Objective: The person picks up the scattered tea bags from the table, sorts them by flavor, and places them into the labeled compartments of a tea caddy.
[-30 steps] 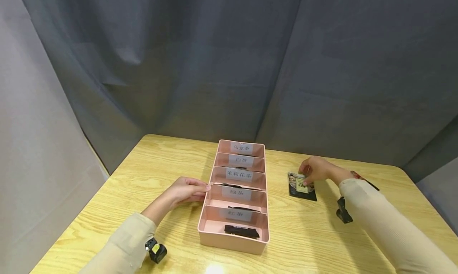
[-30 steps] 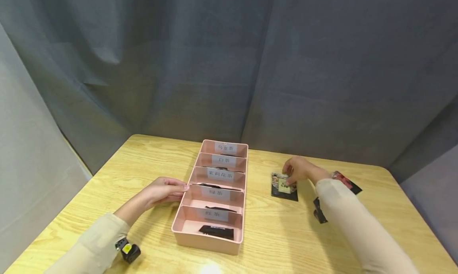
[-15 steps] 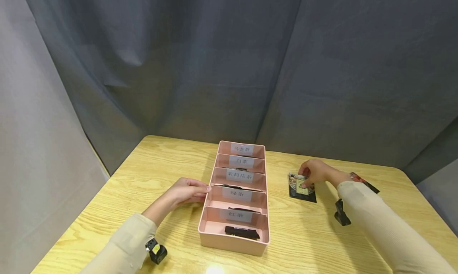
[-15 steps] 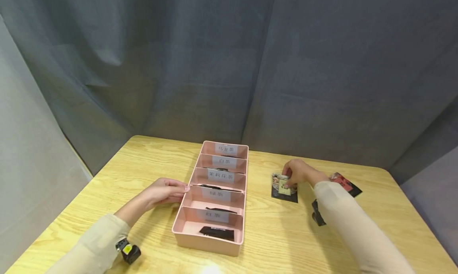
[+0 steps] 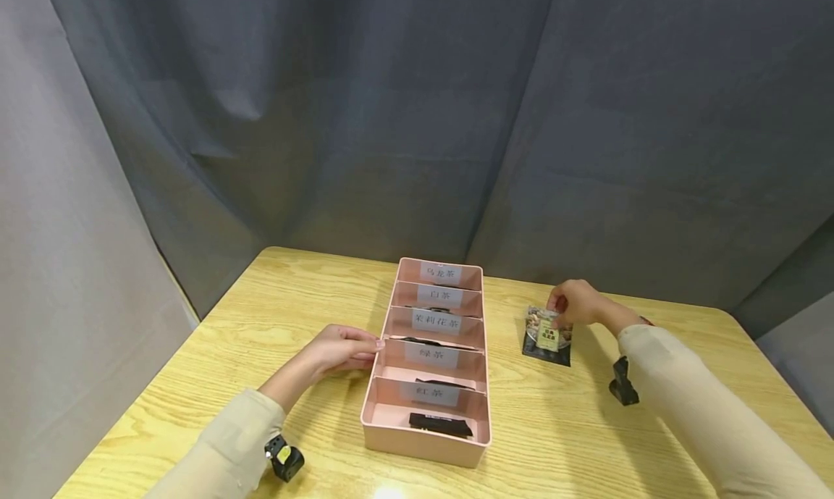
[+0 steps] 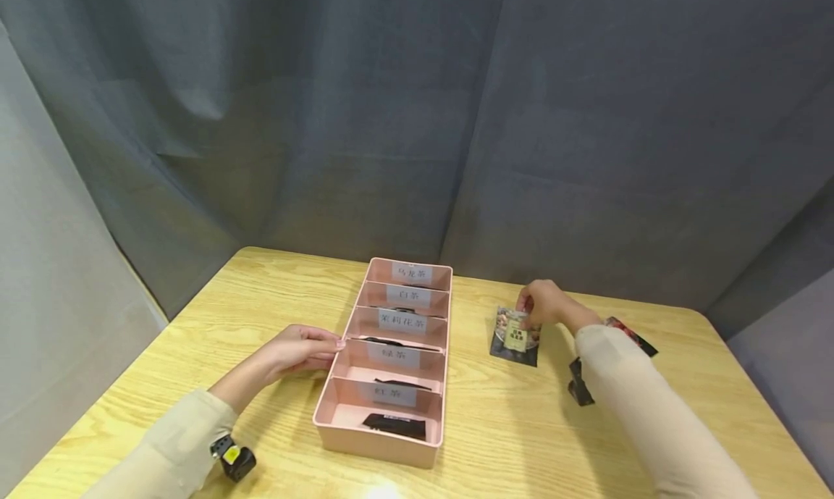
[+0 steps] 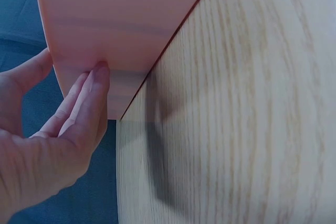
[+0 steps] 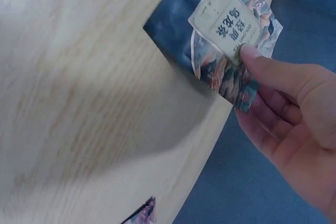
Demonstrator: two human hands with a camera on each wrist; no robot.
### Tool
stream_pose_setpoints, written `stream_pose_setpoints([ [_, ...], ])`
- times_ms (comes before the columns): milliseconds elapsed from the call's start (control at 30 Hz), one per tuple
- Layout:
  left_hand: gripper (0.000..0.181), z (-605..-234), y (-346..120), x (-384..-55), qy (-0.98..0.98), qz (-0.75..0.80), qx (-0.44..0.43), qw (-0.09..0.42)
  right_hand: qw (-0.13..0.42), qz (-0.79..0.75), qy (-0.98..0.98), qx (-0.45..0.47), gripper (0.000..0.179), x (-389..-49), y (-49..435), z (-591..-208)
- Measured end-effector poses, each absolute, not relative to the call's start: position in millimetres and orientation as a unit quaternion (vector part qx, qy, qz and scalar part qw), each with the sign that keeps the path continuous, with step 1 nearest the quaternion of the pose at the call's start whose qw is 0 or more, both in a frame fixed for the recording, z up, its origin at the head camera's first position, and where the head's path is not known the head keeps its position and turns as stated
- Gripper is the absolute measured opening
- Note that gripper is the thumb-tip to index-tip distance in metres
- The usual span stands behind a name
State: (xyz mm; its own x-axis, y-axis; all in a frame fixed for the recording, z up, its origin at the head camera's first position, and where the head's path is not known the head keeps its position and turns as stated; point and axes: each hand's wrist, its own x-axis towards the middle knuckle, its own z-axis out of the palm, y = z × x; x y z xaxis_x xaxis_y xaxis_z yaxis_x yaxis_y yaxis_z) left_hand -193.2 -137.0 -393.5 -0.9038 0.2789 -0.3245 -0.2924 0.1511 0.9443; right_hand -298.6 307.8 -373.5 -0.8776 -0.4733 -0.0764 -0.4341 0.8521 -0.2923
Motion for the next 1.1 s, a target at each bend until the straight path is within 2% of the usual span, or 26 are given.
stream_pose_setpoints([
  [500, 0.035, -394.8, -136.3, -191.9, 0.724, 0.656, -0.007, 0.215, 0.104, -0.187, 0.946, -0.243, 0.011, -294.9, 304.6, -339.0],
  [1100, 0.032, -392.4, -135.1, -191.4, 0.726, 0.654, -0.011, 0.212, 0.068, -0.152, 0.954, -0.248, 0.007, -308.6, 270.9, -284.5],
])
